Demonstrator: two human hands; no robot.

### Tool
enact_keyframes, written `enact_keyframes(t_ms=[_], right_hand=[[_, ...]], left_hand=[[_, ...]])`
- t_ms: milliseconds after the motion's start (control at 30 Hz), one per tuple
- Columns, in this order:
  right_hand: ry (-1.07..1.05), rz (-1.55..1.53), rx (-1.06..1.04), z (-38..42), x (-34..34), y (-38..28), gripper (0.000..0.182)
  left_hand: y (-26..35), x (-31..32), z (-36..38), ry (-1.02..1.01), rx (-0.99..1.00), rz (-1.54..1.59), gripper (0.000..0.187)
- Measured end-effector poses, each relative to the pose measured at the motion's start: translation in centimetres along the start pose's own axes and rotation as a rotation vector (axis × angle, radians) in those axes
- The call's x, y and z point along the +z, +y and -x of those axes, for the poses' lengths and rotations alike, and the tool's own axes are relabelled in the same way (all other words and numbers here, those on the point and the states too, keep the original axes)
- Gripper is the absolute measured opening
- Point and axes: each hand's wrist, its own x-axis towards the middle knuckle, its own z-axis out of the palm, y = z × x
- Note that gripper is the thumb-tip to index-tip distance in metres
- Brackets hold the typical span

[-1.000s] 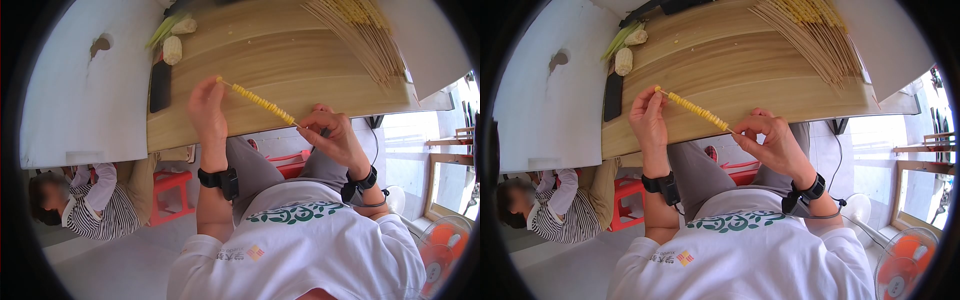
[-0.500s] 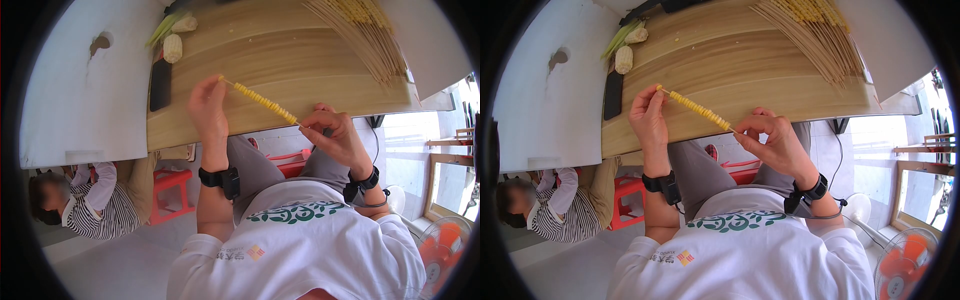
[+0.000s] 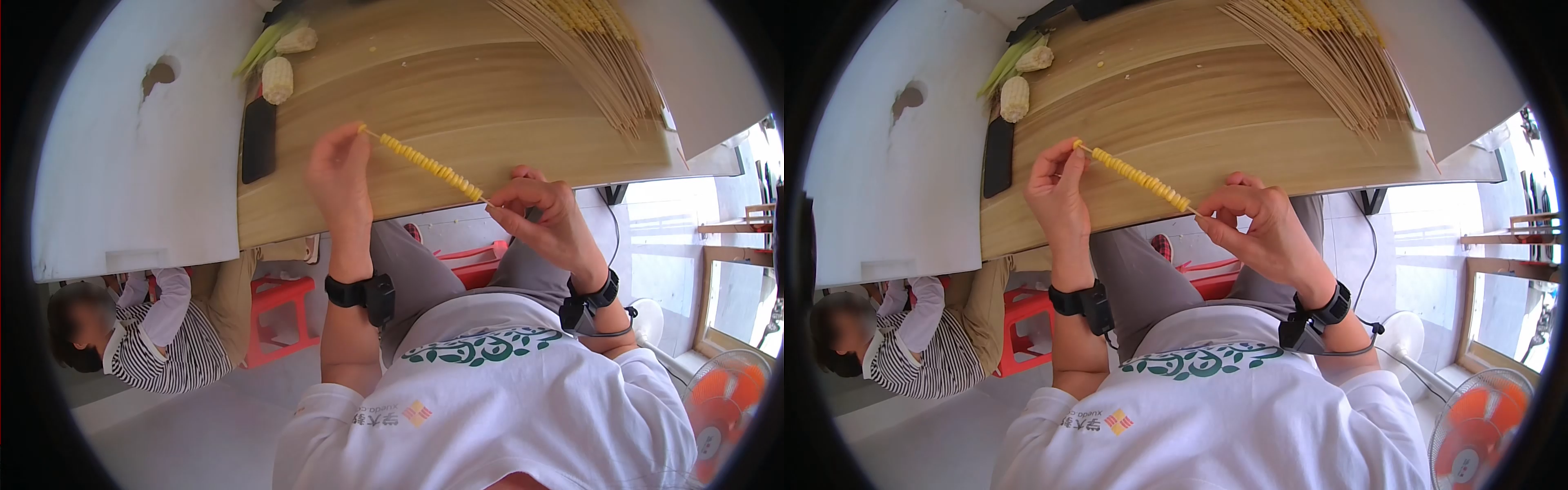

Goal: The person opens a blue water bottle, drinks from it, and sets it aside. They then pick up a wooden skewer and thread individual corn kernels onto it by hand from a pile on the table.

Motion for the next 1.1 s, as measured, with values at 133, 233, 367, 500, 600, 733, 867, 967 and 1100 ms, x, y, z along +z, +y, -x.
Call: enact_keyframes(t_ms=[133, 233, 367, 500, 600, 733, 867, 967, 1100], right_hand=[[-0.014, 0.006, -0.011, 0.0, -0.1, 0.0, 0.004], [-0.003, -0.013, -0.005, 0.0, -0.2, 0.0, 0.005], [-0.006, -0.036, 0.010, 0.1, -0.2, -0.1, 0.006], [-0.023, -0.035, 0.008, 0.0, -0.3, -0.3, 0.007], [-0.051, -0.054, 0.032, 0.0, -0.5, -0.3, 0.008], [-0.065, -0.113, 0.063, 0.1, -0.8, -0.3, 0.008], [-0.076, -0.130, 0.092, 0.1, -0.8, -0.3, 0.008], [-0.076, -0.154, 0.119, 0.2, -0.9, -0.3, 0.008], [-0.083, -0.217, 0.133, 0.2, -1.0, -0.3, 0.009]], left_hand=[[-0.1, 0.0, -0.1, -0.012, 0.028, -0.045, 0.015], [0.3, 0.2, 0.0, -0.023, -0.015, -0.010, 0.015], [0.6, 0.0, -0.1, -0.043, -0.040, 0.067, 0.017], [0.4, -0.1, -0.1, -0.047, -0.031, 0.074, 0.017], [0.3, -0.3, -0.1, -0.044, -0.041, 0.095, 0.016], [0.6, -0.4, -0.2, -0.054, -0.067, 0.186, 0.015], [0.4, -0.7, -0.3, -0.048, -0.079, 0.228, 0.014], [0.4, -0.8, -0.3, -0.043, -0.083, 0.253, 0.013], [0.5, -0.8, -0.3, -0.042, -0.090, 0.273, 0.013]])
